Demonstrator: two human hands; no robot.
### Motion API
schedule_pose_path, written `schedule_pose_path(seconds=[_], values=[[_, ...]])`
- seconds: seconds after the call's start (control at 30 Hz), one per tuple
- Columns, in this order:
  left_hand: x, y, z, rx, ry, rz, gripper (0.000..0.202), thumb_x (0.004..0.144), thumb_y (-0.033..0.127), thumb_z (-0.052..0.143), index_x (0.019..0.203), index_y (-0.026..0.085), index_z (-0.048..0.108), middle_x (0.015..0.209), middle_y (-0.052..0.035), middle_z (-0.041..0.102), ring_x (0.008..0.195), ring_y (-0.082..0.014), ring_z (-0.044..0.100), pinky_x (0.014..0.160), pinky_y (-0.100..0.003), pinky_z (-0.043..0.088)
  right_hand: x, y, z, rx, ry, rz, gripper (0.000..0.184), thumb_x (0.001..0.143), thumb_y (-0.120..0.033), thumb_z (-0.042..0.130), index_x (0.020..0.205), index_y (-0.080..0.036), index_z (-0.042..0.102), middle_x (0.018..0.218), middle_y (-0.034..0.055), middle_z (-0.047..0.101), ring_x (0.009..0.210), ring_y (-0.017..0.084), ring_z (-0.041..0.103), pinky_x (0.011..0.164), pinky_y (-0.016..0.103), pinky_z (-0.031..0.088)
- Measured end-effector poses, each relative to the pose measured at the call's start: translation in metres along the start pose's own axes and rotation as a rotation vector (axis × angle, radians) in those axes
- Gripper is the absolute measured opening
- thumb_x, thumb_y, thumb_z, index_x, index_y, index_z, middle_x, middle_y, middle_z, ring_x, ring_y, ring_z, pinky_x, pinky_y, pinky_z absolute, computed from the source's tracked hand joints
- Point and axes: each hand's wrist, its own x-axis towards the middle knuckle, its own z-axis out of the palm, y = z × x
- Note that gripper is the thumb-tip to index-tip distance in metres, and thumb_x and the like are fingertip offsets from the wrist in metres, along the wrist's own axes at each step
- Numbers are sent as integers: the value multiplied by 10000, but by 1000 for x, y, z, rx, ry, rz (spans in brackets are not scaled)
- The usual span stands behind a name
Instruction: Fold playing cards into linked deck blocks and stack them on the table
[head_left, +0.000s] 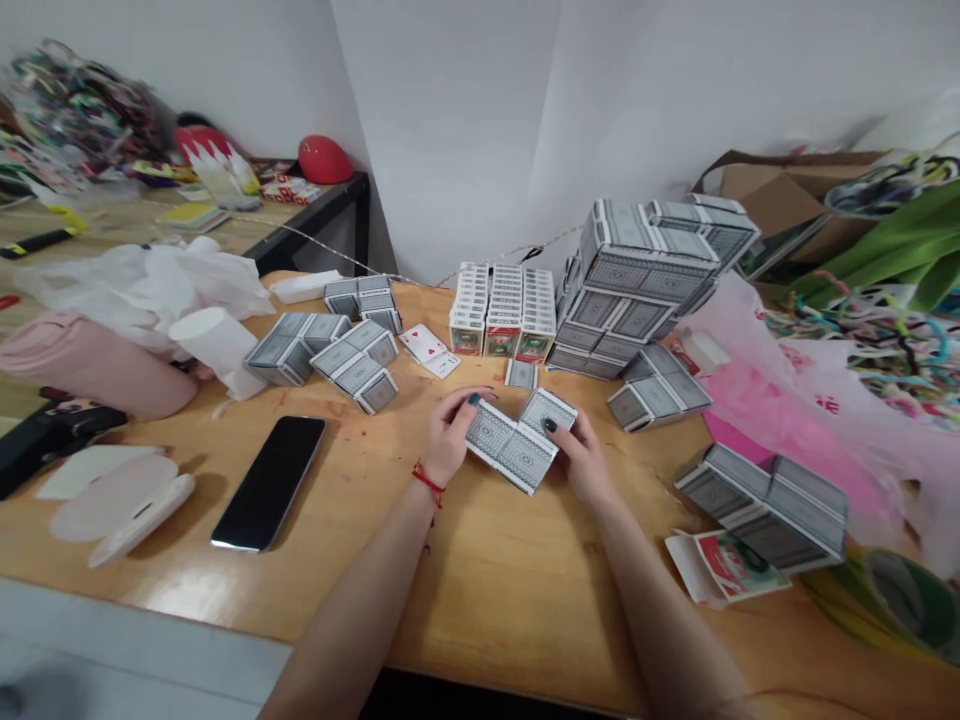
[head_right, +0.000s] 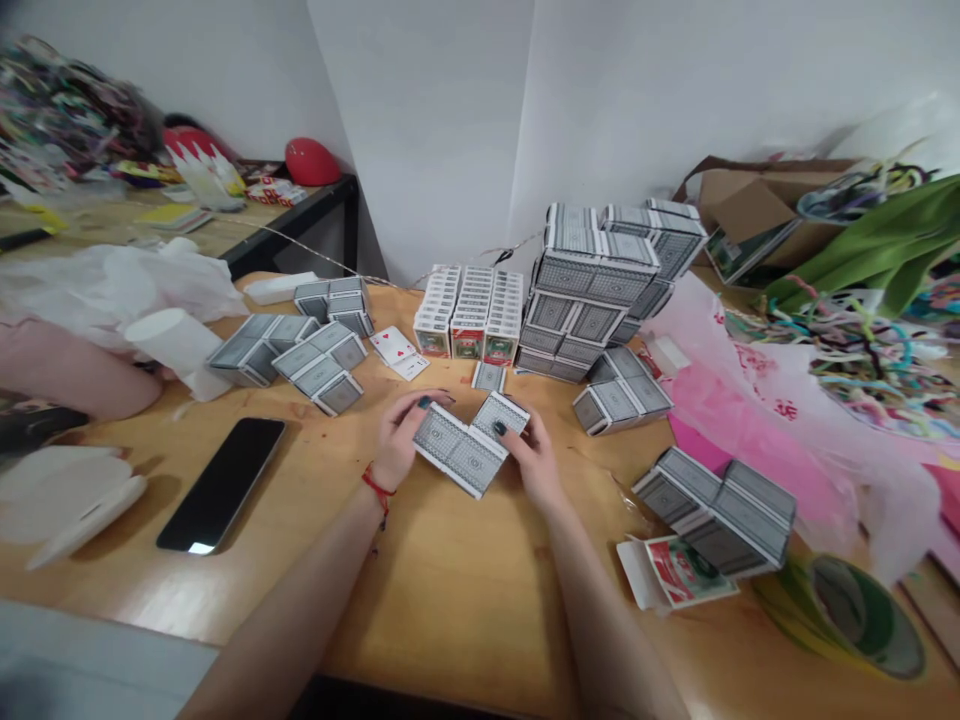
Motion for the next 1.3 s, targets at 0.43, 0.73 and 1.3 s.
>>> schedule_pose_path(seconds=[0.43,0.73,1.3], values=[[-31,-6,30,164,195,-46,490,799,264,475,1263,251,319,1352,-56,329,1272,-177,279,1050,-348,247,-1,-7,-4,-142,-3,-161,309,746,-351,515,1032,-234,514,1053,57,578,989,212,518,836,346,377],[-29,-14,35,99,110,-137,381,765,172,482,1137,228,423,1190,-50,473,1053,-161,476,915,-322,382,-10,-6,-4,-286,-62,-82,197,762,-408,505,820,-220,520,712,-13,487,636,140,429,576,246,339],[6,-5,33,506,120,2,124,739,137,496,856,169,524,885,-42,528,790,-144,480,764,-318,403,-16,2,-1,-391,-5,-142,237,806,-435,417,832,-223,521,720,10,503,635,162,448,576,272,368]])
